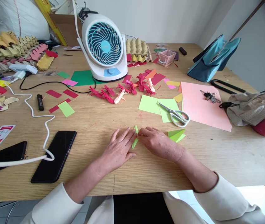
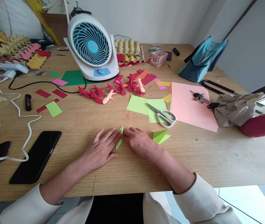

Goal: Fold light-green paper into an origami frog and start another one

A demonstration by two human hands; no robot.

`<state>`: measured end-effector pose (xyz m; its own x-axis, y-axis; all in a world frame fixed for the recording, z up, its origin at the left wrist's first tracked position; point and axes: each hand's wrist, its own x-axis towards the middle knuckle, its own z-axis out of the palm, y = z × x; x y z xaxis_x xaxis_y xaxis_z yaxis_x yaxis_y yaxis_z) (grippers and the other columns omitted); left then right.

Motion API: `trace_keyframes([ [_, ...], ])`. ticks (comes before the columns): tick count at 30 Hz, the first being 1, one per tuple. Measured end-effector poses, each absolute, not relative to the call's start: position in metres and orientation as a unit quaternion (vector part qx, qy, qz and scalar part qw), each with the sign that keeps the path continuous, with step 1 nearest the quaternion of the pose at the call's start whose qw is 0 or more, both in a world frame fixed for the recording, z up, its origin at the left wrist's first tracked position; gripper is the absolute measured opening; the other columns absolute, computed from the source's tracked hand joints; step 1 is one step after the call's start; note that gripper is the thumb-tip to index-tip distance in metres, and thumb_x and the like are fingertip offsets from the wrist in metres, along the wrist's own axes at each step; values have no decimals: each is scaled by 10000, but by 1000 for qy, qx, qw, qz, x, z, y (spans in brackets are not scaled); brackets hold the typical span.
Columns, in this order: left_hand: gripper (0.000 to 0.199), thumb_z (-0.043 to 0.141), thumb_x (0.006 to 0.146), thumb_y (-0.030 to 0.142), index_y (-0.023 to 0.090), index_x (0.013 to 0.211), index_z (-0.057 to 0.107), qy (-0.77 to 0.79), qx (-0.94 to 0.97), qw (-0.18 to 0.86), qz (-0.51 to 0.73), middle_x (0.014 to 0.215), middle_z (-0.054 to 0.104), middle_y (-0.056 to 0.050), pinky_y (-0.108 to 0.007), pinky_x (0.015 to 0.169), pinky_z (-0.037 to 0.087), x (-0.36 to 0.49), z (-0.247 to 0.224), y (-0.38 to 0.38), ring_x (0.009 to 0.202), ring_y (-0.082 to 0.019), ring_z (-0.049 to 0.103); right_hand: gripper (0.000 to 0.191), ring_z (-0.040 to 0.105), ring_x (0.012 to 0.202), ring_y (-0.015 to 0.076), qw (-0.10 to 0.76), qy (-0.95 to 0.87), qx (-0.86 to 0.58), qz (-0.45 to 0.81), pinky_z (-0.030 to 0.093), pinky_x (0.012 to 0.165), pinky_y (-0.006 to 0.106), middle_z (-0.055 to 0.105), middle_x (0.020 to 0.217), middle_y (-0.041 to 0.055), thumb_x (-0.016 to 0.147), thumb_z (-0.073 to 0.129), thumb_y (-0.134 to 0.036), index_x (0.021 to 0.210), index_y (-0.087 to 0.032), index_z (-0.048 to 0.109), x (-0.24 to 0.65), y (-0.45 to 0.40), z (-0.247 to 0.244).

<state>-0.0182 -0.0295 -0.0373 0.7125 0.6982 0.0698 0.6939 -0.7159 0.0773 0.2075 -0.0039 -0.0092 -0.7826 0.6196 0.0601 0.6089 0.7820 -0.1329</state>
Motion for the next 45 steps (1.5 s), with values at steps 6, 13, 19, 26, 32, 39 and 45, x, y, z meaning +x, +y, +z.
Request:
trace_keyframes([
  [6,817,567,915,504,157,1565,214,415,907,50,41,1596,323,-155,-620,1183,162,-10,-39,-36,1497,-358,210,194,521,853,197,52,-940,-333,56,483,798,335,602,1019,113,983,436,-130,954,-136,628,206,-6,-8],
  [13,847,562,902,548,181,1573,198,439,895,74,33,1621,264,-147,-633,1163,197,-6,-37,-40,1498,-396,176,179,538,885,197,59,-937,-338,60,485,831,329,599,1034,119,973,443,-106,982,-120,622,204,-6,-10],
  [19,848,553,906,552,214,1581,167,438,894,77,47,1618,277,-140,-627,1163,191,-7,-39,-40,1497,-390,184,218,529,892,209,59,-924,-375,55,476,822,332,580,1024,122,968,426,-90,1100,-114,597,204,-4,-14],
  [26,846,549,895,581,179,1567,227,443,891,85,45,1606,302,-152,-649,1152,193,-5,-36,-40,1488,-406,196,357,505,907,230,44,-917,-396,20,451,823,353,551,1138,138,960,442,-112,1305,-148,529,202,2,-20],
  [32,845,540,895,594,178,1563,232,444,891,86,38,1610,295,-147,-629,1156,197,-5,-38,-40,1494,-399,183,287,508,895,246,15,-910,-413,-13,433,777,358,560,1126,146,979,428,-165,1222,-144,580,196,3,-20],
  [39,832,514,908,597,204,1573,204,443,892,81,44,1608,300,-145,-631,1157,179,-7,-40,-40,1494,-401,180,343,526,902,250,14,-901,-433,-23,422,762,360,573,1152,158,978,428,-173,1300,-149,542,192,0,-21],
  [45,821,497,922,583,217,1580,171,456,885,89,36,1627,258,-126,-642,1167,148,-6,-39,-40,1509,-397,126,354,548,893,245,13,-895,-445,-13,414,759,356,570,1153,150,954,435,-147,1287,-155,552,189,0,-20],
])
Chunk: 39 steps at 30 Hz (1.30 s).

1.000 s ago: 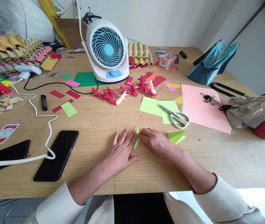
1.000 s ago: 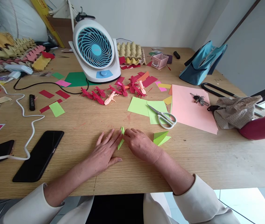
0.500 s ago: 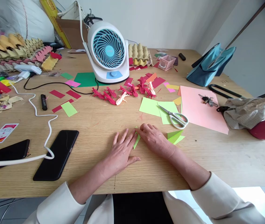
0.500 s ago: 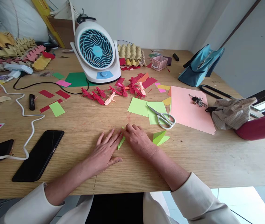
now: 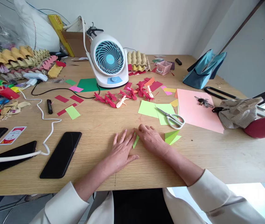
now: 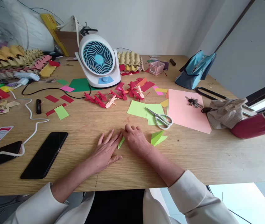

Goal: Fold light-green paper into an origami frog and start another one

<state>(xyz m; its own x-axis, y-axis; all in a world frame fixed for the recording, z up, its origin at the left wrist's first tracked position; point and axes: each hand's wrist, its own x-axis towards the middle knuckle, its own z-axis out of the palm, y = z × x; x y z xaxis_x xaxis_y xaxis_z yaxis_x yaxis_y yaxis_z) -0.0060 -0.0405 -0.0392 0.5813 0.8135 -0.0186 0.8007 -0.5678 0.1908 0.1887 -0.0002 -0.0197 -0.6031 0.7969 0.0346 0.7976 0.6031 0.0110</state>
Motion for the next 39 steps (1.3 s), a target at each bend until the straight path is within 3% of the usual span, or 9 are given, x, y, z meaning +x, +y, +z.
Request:
trace_keyframes([
  [6,687,428,975,509,235,1570,218,454,881,126,43,1619,291,-90,-616,1176,170,-9,-37,-39,1518,-373,107,307,567,894,238,33,-894,-447,3,403,767,346,570,1145,135,948,448,-157,1219,-178,592,191,2,-22],
  [9,542,350,1017,370,191,1528,315,484,855,144,116,1543,427,-121,-544,1166,254,-9,-36,-34,1473,-318,278,303,575,909,235,57,-894,-445,9,404,778,335,574,1131,125,953,445,-160,1216,-185,593,193,4,-26],
  [13,319,522,934,289,165,1214,614,574,787,119,191,1224,617,-139,-444,1021,431,0,-34,-17,1172,-292,553,275,582,900,233,74,-892,-445,13,407,785,332,576,1123,128,949,441,-148,1166,-170,608,194,4,-28],
  [18,42,692,783,213,184,803,670,617,743,188,177,920,627,-83,-379,878,474,12,-27,7,928,-255,606,312,591,926,241,92,-892,-441,41,418,813,332,582,1124,132,926,470,-128,1202,-175,609,195,4,-27],
  [24,99,693,727,177,194,662,620,610,727,248,195,763,630,-32,-313,720,450,20,-24,16,752,-206,598,453,620,934,213,199,-839,-478,166,452,833,312,630,1088,132,892,440,-51,1331,-125,521,199,8,-30],
  [28,127,641,772,242,193,677,574,591,709,310,228,678,620,14,-265,637,432,22,-20,21,650,-156,575,458,617,775,161,322,-742,-505,302,462,757,289,677,899,49,890,467,-97,1346,-136,488,203,13,-30],
  [32,196,637,782,340,183,724,534,558,655,404,309,687,590,31,-231,617,425,23,-15,23,639,-121,549,362,568,656,142,379,-639,-501,444,437,648,277,636,750,0,881,550,-266,1221,-142,567,206,19,-31],
  [35,236,696,732,342,176,737,528,518,589,482,392,705,574,34,-222,647,426,24,-13,22,662,-108,544,312,515,597,124,392,-592,-464,530,378,564,254,602,694,-12,842,611,-417,1002,-150,633,206,21,-31],
  [39,284,728,731,327,170,915,580,473,551,552,411,795,640,5,-248,748,468,27,-13,20,759,-132,599,388,396,537,90,387,-575,-457,558,284,515,238,532,619,-39,764,685,-540,738,-169,575,203,16,-27],
])
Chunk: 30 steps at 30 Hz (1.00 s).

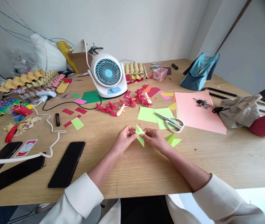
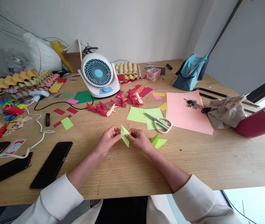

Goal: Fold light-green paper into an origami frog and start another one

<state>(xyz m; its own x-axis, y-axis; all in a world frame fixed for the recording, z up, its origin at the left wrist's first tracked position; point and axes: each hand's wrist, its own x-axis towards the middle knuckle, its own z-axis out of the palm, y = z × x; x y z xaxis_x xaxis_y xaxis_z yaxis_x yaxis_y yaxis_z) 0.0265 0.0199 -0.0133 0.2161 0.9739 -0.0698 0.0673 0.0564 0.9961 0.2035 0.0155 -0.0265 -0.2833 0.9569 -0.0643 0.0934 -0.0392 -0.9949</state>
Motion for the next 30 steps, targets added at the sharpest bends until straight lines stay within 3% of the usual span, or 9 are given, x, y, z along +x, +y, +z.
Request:
trace_keyframes([
  [2,274,708,763,337,157,950,617,450,565,569,394,842,659,-20,-257,769,470,27,-15,20,794,-143,602,414,361,528,83,380,-574,-458,562,266,508,235,502,605,-51,760,688,-563,730,-174,550,202,12,-23],
  [4,222,693,785,352,153,861,630,442,589,559,381,800,633,-12,-243,717,454,26,-19,20,749,-134,570,422,348,529,81,367,-584,-466,554,254,505,233,472,595,-58,777,677,-569,721,-175,536,201,9,-21],
  [11,298,672,812,358,181,646,499,457,632,498,380,600,445,54,-220,563,338,22,-23,18,584,-95,400,367,377,581,92,302,-641,-466,530,278,541,232,470,630,-49,840,655,-513,760,-163,577,200,7,-22],
  [17,286,602,858,362,180,645,542,448,618,513,393,624,533,36,-217,574,366,18,-15,12,580,-100,444,387,363,586,95,305,-629,-464,544,283,558,245,442,632,-50,847,654,-511,712,-169,531,202,4,-25],
  [23,396,509,918,381,183,581,446,449,633,499,386,559,414,40,-227,546,326,10,-18,14,552,-97,391,373,356,568,94,282,-618,-490,546,265,540,247,429,624,-52,834,668,-495,722,-174,516,197,-1,-17],
  [30,375,482,923,438,185,649,520,444,595,560,368,588,510,21,-223,538,404,5,-19,15,557,-113,474,416,430,625,110,299,-614,-495,536,335,589,249,481,660,-24,841,639,-530,678,-164,528,191,-4,-15],
])
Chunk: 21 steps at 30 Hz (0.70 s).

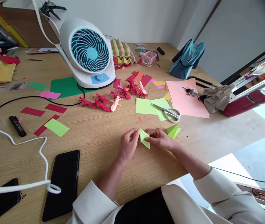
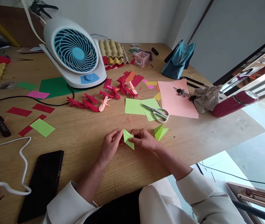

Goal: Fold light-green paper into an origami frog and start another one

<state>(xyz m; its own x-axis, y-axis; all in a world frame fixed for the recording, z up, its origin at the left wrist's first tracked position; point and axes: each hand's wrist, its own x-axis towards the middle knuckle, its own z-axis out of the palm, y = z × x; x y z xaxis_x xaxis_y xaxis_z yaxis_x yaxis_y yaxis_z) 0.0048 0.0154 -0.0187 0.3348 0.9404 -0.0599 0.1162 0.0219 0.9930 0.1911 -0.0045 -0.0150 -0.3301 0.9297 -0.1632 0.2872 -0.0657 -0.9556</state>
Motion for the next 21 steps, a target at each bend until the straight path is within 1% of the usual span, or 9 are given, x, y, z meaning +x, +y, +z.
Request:
trace_keyframes([
  [3,286,532,882,426,180,752,594,441,565,594,365,655,562,11,-215,527,451,5,-14,14,592,-122,517,417,418,614,103,311,-594,-488,559,321,575,243,477,656,-30,808,668,-533,677,-162,528,190,-5,-16],
  [5,211,566,845,379,177,806,613,437,559,603,364,728,608,1,-213,531,473,6,-11,11,619,-123,541,420,380,580,91,316,-573,-490,575,284,546,238,445,624,-47,785,686,-533,674,-165,518,190,-4,-16],
  [7,144,584,806,323,180,802,603,439,567,593,365,737,609,9,-208,518,465,7,-8,9,592,-110,534,428,336,551,80,317,-558,-493,588,244,523,235,405,588,-62,769,695,-537,658,-169,507,189,-2,-15],
  [9,112,580,785,290,187,746,564,454,571,574,372,687,573,26,-203,500,444,8,-7,7,548,-94,506,428,318,545,77,310,-554,-486,600,229,520,235,395,576,-66,765,698,-535,652,-166,513,188,0,-14],
  [12,151,553,794,280,196,679,503,482,556,552,391,634,518,41,-200,500,442,12,-6,7,535,-90,477,406,344,572,83,298,-552,-458,630,252,544,239,434,602,-55,773,699,-517,668,-159,539,187,6,-11],
  [15,174,539,815,277,200,670,483,503,551,525,410,617,495,44,-196,501,438,15,-2,10,541,-92,465,386,366,593,94,297,-536,-435,660,275,570,245,448,611,-48,782,697,-498,672,-161,544,186,14,-8],
  [19,185,539,831,256,198,666,477,525,583,467,408,607,476,43,-195,494,397,19,7,16,537,-88,455,348,398,615,102,336,-523,-407,669,314,606,248,480,633,-40,787,703,-463,686,-164,557,187,22,-11],
  [21,197,540,839,259,197,664,473,535,593,456,392,601,468,41,-196,492,387,22,9,18,532,-86,451,345,412,623,105,351,-517,-402,669,329,620,249,493,646,-37,784,706,-464,687,-166,562,188,24,-15],
])
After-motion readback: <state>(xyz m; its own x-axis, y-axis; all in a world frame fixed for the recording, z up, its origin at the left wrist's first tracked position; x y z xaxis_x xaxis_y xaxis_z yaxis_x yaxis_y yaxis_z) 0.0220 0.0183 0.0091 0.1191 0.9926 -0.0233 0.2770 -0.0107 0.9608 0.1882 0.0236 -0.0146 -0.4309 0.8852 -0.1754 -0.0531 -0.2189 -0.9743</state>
